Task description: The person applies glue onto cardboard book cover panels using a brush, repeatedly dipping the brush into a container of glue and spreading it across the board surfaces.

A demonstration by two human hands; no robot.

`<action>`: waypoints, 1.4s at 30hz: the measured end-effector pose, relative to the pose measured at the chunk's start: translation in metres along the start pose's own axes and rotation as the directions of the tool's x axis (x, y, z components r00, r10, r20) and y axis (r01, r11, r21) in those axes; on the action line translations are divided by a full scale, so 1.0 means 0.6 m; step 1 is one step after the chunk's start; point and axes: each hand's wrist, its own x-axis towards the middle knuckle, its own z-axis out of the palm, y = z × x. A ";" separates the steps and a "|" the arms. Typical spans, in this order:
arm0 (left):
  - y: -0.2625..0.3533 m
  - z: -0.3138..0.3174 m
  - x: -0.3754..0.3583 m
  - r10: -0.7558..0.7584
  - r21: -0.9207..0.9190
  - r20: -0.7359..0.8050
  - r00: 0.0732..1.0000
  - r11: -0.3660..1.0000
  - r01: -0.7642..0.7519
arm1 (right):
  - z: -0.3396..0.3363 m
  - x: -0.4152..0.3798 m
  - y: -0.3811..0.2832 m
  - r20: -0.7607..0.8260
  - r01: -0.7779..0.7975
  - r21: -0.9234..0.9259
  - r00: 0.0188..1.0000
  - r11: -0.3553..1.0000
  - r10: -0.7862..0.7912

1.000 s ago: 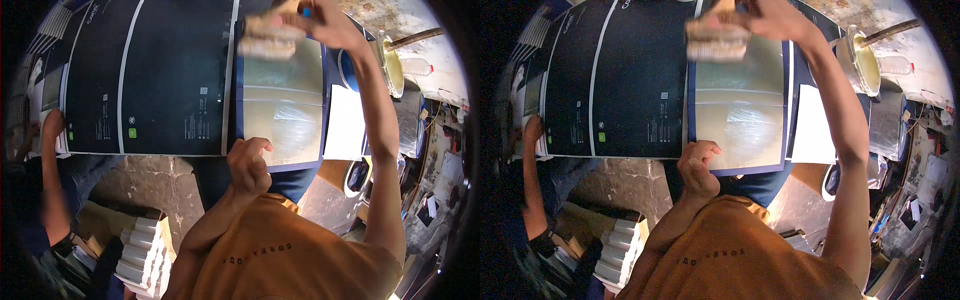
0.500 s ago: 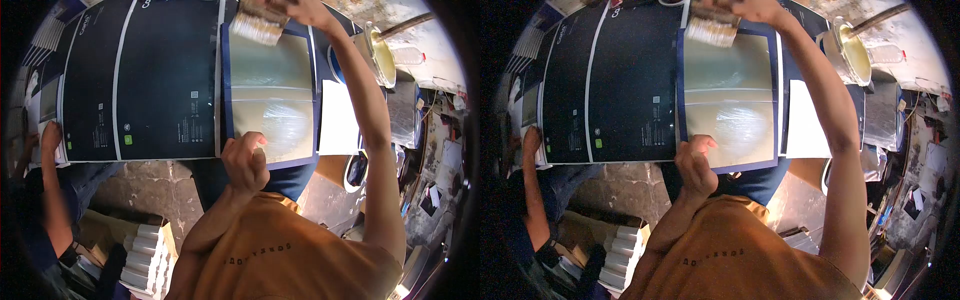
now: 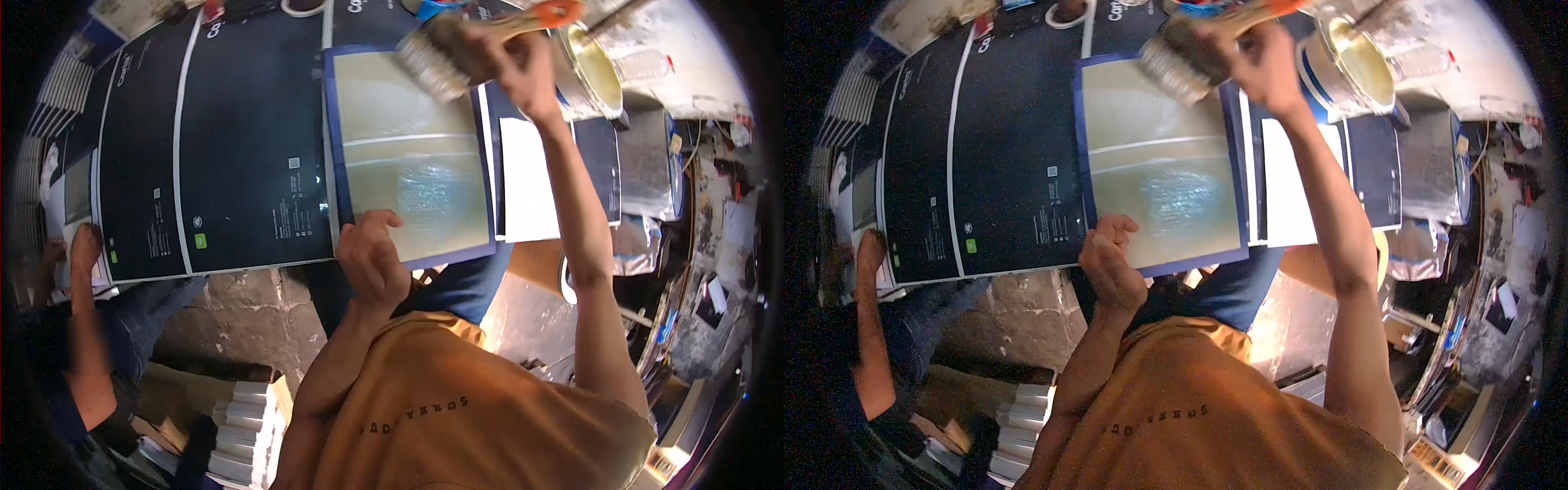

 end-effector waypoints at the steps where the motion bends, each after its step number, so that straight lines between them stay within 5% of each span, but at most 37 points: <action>1: -0.005 0.002 -0.004 -0.018 -0.018 0.009 1.000 1.000 0.018 | -0.003 -0.025 -0.023 0.083 -0.183 -0.209 0.976 0.961 0.204; 4: -0.010 0.000 -0.007 -0.048 -0.034 0.025 0.999 0.998 0.049 | -0.061 -0.047 0.013 -0.196 -0.150 -0.427 0.978 0.892 0.071; 6: -0.003 -0.009 -0.006 -0.065 0.001 0.042 0.997 0.998 0.065 | -0.111 -0.069 0.021 -0.214 -0.106 -0.442 0.977 0.891 0.011; 8: 0.007 -0.026 0.005 -0.241 -0.135 0.147 0.959 0.956 0.261 | -0.137 -0.096 -0.032 -0.366 -0.317 -0.195 0.901 0.928 0.231; 9: 0.014 -0.037 0.014 -0.320 -0.187 0.215 0.923 0.914 0.360 | -0.148 -0.108 -0.052 -0.400 -0.261 -0.118 0.895 0.958 0.195; 12: 0.036 -0.070 0.035 0.189 0.188 0.335 0.923 0.947 -0.262 | -0.181 -0.143 -0.103 -0.468 -0.144 0.019 0.873 0.989 0.136; 14: 0.065 -0.087 0.032 0.135 0.467 0.525 0.840 0.780 -0.417 | -0.197 -0.162 -0.118 -0.525 -0.156 0.102 0.830 0.982 0.186; 16: 0.077 -0.102 0.026 0.041 0.549 0.676 0.736 0.638 -0.540 | -0.209 -0.176 -0.138 -0.544 -0.211 0.085 0.809 0.974 0.223; 18: 0.055 -0.111 0.022 -0.043 0.492 0.803 0.594 0.611 -0.620 | -0.191 -0.165 -0.187 -0.584 -0.217 0.193 0.758 0.957 0.290; 19: 0.043 -0.112 0.018 0.012 0.470 0.807 0.591 0.594 -0.653 | -0.185 -0.167 -0.177 -0.628 -0.112 0.199 0.748 0.974 0.214; 23: 0.053 -0.109 0.025 0.053 0.429 0.843 0.536 0.536 -0.727 | -0.196 -0.163 -0.211 -0.609 -0.149 0.353 0.712 0.924 0.348; 27: 0.105 -0.127 0.079 0.004 0.384 0.873 0.487 0.611 -0.693 | -0.223 -0.177 -0.182 -0.656 -0.022 0.273 0.727 0.962 0.202; 28: 0.126 -0.132 0.108 -0.038 0.367 0.850 0.526 0.760 -0.537 | -0.235 -0.180 -0.190 -0.658 -0.083 0.249 0.717 0.965 0.231; 32: 0.170 -0.143 0.224 -0.372 0.549 0.790 0.488 0.783 -0.292 | -0.263 -0.188 -0.197 -0.744 0.013 0.231 0.647 0.973 0.168; 34: 0.136 -0.146 0.263 -0.265 0.413 0.828 0.495 0.884 -0.217 | -0.266 -0.180 -0.200 -0.815 0.084 0.217 0.564 0.973 0.133; 36: 0.126 -0.148 0.292 -0.326 0.545 0.759 0.563 0.791 -0.276 | -0.286 -0.192 -0.196 -0.798 0.086 0.235 0.586 0.968 0.141; 39: 0.134 -0.141 0.277 -0.243 0.398 0.835 0.494 0.887 -0.235 | -0.304 -0.208 -0.193 -0.798 0.120 0.234 0.591 0.965 0.120; 40: 0.130 -0.153 0.276 -0.336 0.455 0.850 0.406 0.856 -0.245 | -0.309 -0.212 -0.189 -0.801 0.165 0.270 0.586 0.949 0.126; 42: 0.135 -0.153 0.221 -0.190 0.412 0.882 0.431 0.755 -0.510 | -0.313 -0.214 -0.191 -0.803 0.255 0.341 0.580 0.905 0.139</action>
